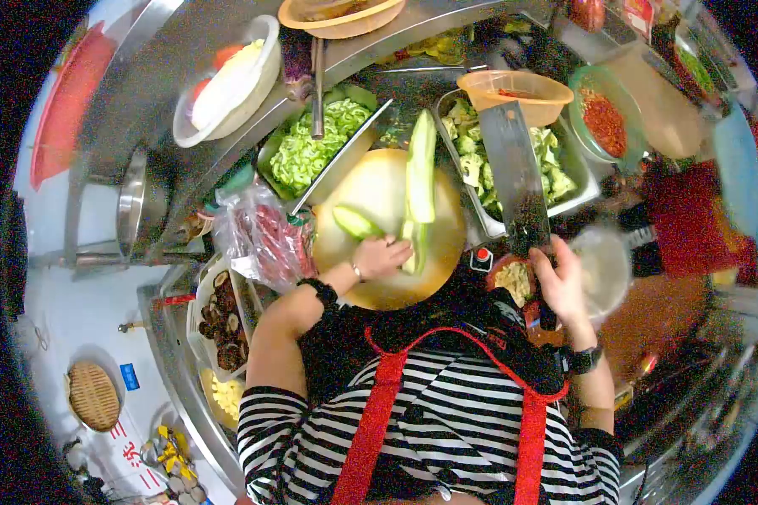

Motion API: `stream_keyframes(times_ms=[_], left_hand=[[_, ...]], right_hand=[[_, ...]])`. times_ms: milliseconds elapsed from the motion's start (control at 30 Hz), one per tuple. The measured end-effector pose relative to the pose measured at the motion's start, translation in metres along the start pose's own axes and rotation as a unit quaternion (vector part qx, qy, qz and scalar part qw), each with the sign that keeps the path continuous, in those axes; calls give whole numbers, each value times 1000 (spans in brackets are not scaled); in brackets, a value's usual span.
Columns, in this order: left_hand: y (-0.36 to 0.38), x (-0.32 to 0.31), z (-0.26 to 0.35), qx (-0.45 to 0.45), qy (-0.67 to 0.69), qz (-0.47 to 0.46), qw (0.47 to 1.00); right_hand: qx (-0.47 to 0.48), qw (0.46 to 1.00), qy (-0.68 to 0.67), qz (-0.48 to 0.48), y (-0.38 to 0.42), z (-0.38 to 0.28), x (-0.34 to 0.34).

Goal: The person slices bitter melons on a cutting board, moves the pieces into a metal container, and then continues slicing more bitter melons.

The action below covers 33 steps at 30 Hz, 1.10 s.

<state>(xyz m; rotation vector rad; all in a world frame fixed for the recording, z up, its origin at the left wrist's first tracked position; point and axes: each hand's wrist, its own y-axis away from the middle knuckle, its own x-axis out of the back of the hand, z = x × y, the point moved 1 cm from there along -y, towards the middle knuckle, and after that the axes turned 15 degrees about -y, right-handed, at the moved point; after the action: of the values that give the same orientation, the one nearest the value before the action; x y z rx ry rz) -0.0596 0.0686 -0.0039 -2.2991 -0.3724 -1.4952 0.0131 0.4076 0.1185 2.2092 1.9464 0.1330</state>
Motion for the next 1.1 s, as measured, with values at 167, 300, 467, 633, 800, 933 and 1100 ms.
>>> stream_keyframes(times_ms=[167, 300, 467, 633, 800, 933, 1100], left_hand=[[54, 9, 18, 14, -5, -88, 996], [54, 12, 13, 141, 48, -144, 978], [18, 34, -20, 152, 239, -219, 934], [-15, 6, -54, 1, -61, -158, 986], [-62, 6, -75, -61, 36, -221, 973], [-74, -4, -75, -42, 80, -206, 974], [-60, 3, -49, 2, 104, -235, 966]], right_hand=[[67, 995, 70, -15, -9, 6, -8], [-26, 999, -8, -33, -9, 4, -13], [39, 998, 51, -26, -4, -1, -11], [45, 997, 65, -19, 4, -5, -9], [-29, 1000, -2, -12, 13, -8, -3], [-32, 999, -18, -3, 15, 0, 0], [-9, 1000, -4, 2, 15, 1, 2]])
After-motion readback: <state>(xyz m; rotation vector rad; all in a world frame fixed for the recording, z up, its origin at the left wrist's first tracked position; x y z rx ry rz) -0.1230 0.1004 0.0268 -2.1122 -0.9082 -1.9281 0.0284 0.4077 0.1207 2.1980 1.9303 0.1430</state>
